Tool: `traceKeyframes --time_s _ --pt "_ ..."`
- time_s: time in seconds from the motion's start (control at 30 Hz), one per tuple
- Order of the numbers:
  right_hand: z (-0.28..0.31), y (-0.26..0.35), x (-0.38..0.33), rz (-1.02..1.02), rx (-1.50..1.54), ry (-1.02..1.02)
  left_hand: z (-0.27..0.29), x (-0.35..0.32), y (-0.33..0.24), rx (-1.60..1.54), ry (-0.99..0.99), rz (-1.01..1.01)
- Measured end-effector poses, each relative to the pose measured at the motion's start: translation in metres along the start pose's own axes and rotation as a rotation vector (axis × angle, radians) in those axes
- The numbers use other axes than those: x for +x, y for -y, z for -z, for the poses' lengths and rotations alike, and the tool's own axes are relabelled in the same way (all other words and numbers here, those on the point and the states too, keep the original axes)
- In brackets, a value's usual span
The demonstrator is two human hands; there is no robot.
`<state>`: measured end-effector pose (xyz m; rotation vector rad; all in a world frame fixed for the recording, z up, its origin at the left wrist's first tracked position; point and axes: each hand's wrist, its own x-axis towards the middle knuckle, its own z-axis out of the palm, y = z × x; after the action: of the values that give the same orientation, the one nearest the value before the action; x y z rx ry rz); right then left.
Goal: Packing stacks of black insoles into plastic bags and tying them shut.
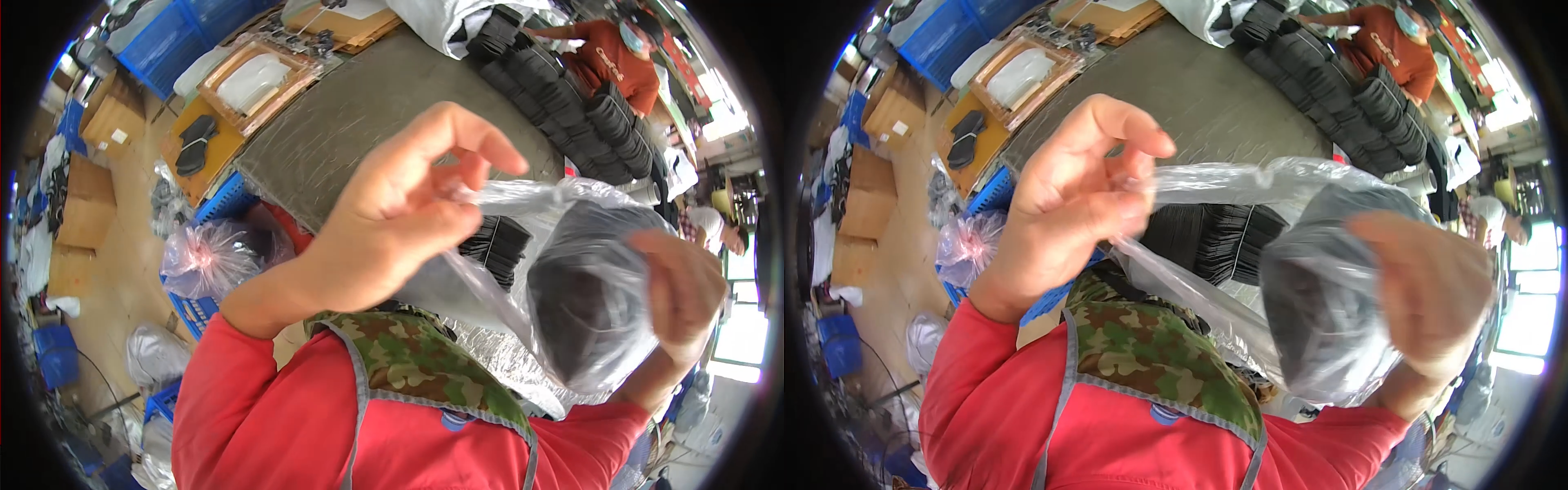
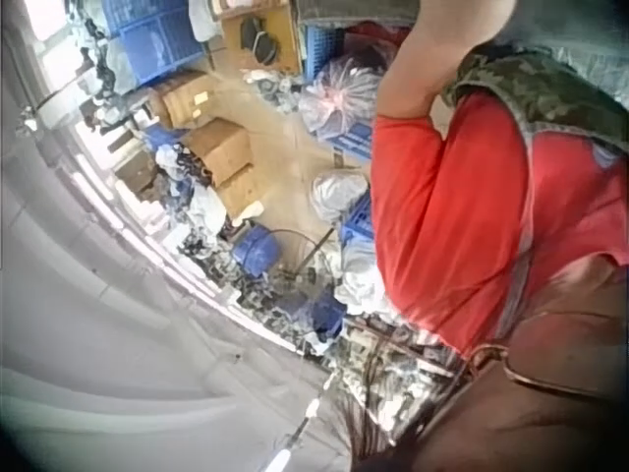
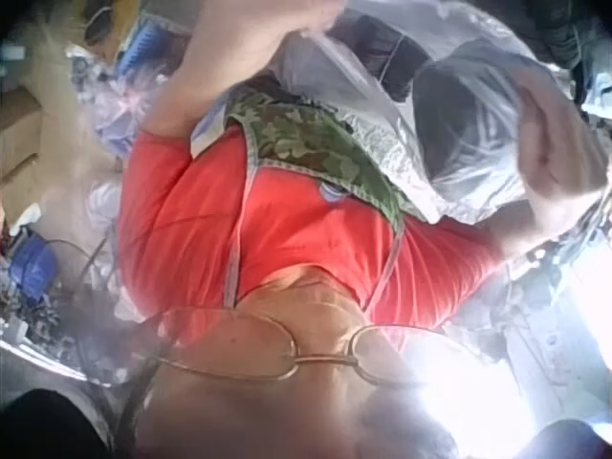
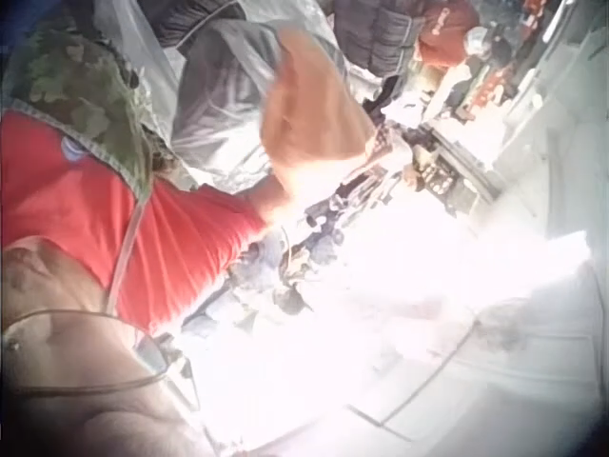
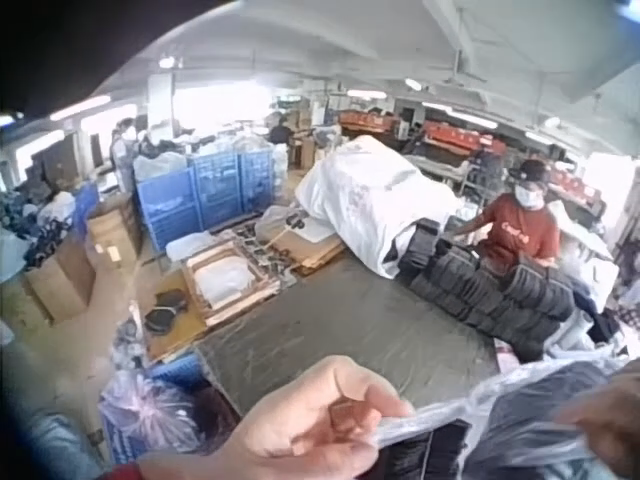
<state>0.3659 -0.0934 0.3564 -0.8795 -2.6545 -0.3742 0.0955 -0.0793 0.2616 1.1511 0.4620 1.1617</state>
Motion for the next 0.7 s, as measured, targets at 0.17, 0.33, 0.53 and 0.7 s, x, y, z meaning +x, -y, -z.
traceKeyframes --time_s 0.17,0.33,0.53,0.7 --pt "-0.158 0.032 0.046 0.214 0.488 -0.067 -0.023 0.007 0.011 -0.005 -0.016 -0.041" --pt "-0.216 0.044 0.085 0.004 0.425 0.502 0.039 -0.002 0.045 -0.036 -0.260 -0.155" --pt "-0.272 0.057 0.095 0.007 0.645 0.408 0.026 0.010 0.032 0.171 -0.104 -0.253" --pt "-0.287 0.032 0.111 -0.004 0.791 0.665 0.053 0.001 0.034 0.153 -0.200 -0.181"
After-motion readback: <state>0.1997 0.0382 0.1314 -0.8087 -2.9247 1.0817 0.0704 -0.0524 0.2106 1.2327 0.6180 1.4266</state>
